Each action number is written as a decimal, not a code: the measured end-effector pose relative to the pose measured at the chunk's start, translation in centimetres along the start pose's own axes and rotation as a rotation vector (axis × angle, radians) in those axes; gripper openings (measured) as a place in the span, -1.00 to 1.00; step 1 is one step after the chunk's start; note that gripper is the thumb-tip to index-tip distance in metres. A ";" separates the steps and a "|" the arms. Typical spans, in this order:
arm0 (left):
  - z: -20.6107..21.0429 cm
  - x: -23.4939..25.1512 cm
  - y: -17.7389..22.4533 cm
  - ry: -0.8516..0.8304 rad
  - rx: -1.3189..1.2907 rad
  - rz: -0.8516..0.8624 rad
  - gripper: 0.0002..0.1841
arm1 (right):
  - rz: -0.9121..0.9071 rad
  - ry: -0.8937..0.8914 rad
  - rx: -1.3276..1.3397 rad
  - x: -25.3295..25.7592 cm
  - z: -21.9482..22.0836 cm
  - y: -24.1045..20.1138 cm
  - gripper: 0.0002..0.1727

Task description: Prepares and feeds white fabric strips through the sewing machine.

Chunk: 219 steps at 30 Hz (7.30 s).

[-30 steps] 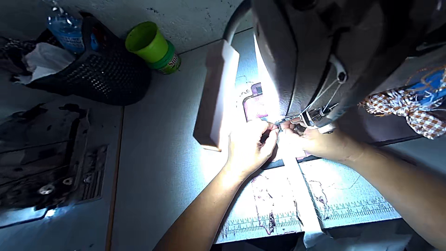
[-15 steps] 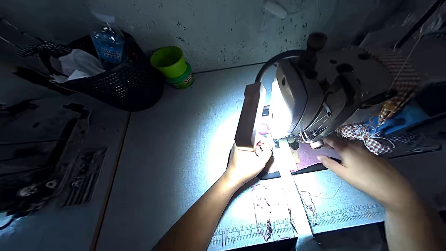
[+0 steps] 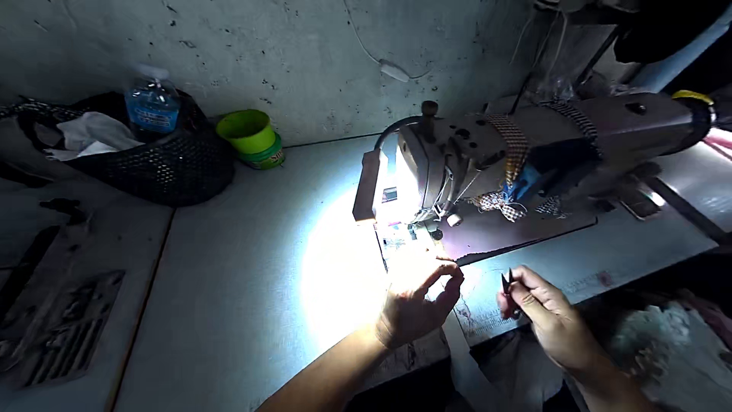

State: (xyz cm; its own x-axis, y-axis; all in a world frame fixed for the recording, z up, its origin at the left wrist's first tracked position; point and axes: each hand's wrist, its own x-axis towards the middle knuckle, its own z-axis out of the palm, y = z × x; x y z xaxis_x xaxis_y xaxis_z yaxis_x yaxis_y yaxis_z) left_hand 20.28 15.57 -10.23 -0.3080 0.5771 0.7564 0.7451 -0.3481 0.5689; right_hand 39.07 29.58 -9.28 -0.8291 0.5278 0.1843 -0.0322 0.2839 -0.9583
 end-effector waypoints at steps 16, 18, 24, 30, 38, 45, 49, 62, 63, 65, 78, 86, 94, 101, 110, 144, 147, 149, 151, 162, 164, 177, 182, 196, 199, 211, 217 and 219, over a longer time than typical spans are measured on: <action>0.0 -0.1 0.8 -0.197 -0.396 -0.340 -0.85 | 0.222 -0.027 0.370 0.6 4.5 -2.0 -0.65; -0.1 -0.1 0.3 -0.181 -0.310 -0.332 -0.87 | 0.213 0.000 0.203 1.1 3.5 -1.3 -0.69; -4.0 1.8 -3.8 -0.337 0.438 -0.600 -0.71 | 0.031 0.138 -0.847 5.3 -1.3 3.1 -0.65; -5.4 1.8 -6.5 -0.312 0.454 -0.722 -0.73 | 0.051 0.010 -0.997 9.5 -3.4 3.5 -0.50; -3.6 2.1 -6.0 -0.284 0.419 -0.747 -0.80 | 0.234 -0.156 -0.783 14.0 2.2 0.5 -0.47; -3.4 1.6 -6.5 -0.202 0.413 -0.736 -0.81 | 0.228 -0.395 -0.919 17.0 4.9 -1.5 -0.63; -3.0 1.3 -6.9 -0.098 0.389 -0.711 -0.86 | 0.142 -0.311 -0.851 17.0 5.1 0.7 -0.68; -2.6 0.6 -7.5 -0.080 0.267 -0.760 -0.93 | 0.126 -0.177 -0.597 16.9 6.1 -2.1 -0.79; -2.7 0.7 -7.2 -0.083 0.277 -0.777 -0.94 | 0.164 -0.160 -0.545 16.9 6.2 -2.3 -0.77; -2.6 0.7 -6.9 -0.092 0.297 -0.799 -0.88 | 0.203 -0.125 -0.500 16.9 6.1 -2.2 -0.75; -2.6 0.8 -7.0 -0.076 0.277 -0.730 -0.79 | 0.143 -0.092 -0.511 17.0 6.0 -1.0 -0.75; -2.6 0.8 -7.1 -0.071 0.264 -0.741 -0.70 | 0.116 -0.147 -0.414 17.3 5.6 0.1 -0.72; -2.5 0.8 -7.1 -0.060 0.267 -0.752 -0.66 | -0.111 -0.085 -0.330 17.5 5.7 2.5 -0.82; -2.5 0.8 -7.2 -0.060 0.268 -0.741 -0.65 | -0.076 -0.096 -0.356 17.4 5.6 1.9 -0.81; -2.6 1.0 -6.8 -0.089 0.273 -0.751 -0.70 | -0.143 -0.070 -0.499 17.2 5.6 1.8 -0.74; -2.7 1.1 -6.5 -0.102 0.279 -0.769 -0.71 | -0.044 -0.121 -0.560 17.4 5.5 1.0 -0.73; -2.7 1.1 -6.5 -0.098 0.271 -0.768 -0.73 | -0.063 -0.110 -0.547 17.5 5.6 1.1 -0.75; -2.6 1.1 -6.5 -0.092 0.277 -0.776 -0.71 | -0.089 -0.106 -0.527 17.4 5.6 1.4 -0.74; -2.6 1.1 -6.6 -0.096 0.278 -0.781 -0.74 | -0.180 -0.090 -0.529 17.3 5.4 2.3 -0.72; -2.6 1.0 -6.4 -0.088 0.261 -0.797 -0.85 | -0.202 -0.108 -0.564 17.1 5.1 2.3 -0.73; -2.7 0.9 -6.5 -0.094 0.256 -0.797 -0.85 | -0.187 -0.132 -0.548 17.0 5.0 2.1 -0.72; -2.4 0.8 -7.0 -0.070 0.290 -0.779 -0.88 | -0.061 -0.150 -0.605 18.1 5.9 2.3 -0.70; -2.3 0.8 -7.3 -0.069 0.305 -0.765 -0.88 | -0.083 -0.166 -0.598 17.8 5.6 1.9 -0.71; -2.4 0.8 -7.5 -0.076 0.257 -0.764 -0.88 | -0.106 -0.227 -0.531 17.1 5.1 0.8 -0.78; -2.5 0.8 -7.6 -0.079 0.271 -0.749 -0.89 | -0.252 -0.294 -0.472 17.5 5.0 3.0 -0.65; -2.6 1.2 -7.2 -0.080 0.256 -0.754 -0.91 | -0.224 -0.504 -0.478 19.3 5.4 8.4 -0.69; -2.8 1.0 -6.5 -0.054 0.277 -0.647 -0.85 | -0.182 -0.524 -0.534 18.4 4.9 7.1 -0.68; -2.8 0.8 -6.3 -0.030 0.353 -0.543 -0.83 | -0.179 -0.526 -0.567 18.0 4.1 5.2 -0.68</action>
State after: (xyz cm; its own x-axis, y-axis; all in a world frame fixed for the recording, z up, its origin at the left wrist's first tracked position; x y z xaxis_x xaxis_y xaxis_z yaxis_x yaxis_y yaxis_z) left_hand 13.71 16.15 -12.29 -0.6826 0.6252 0.3784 0.6392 0.2597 0.7239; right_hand 21.73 37.29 -11.81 -0.9977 0.0280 0.0619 -0.0182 0.7676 -0.6407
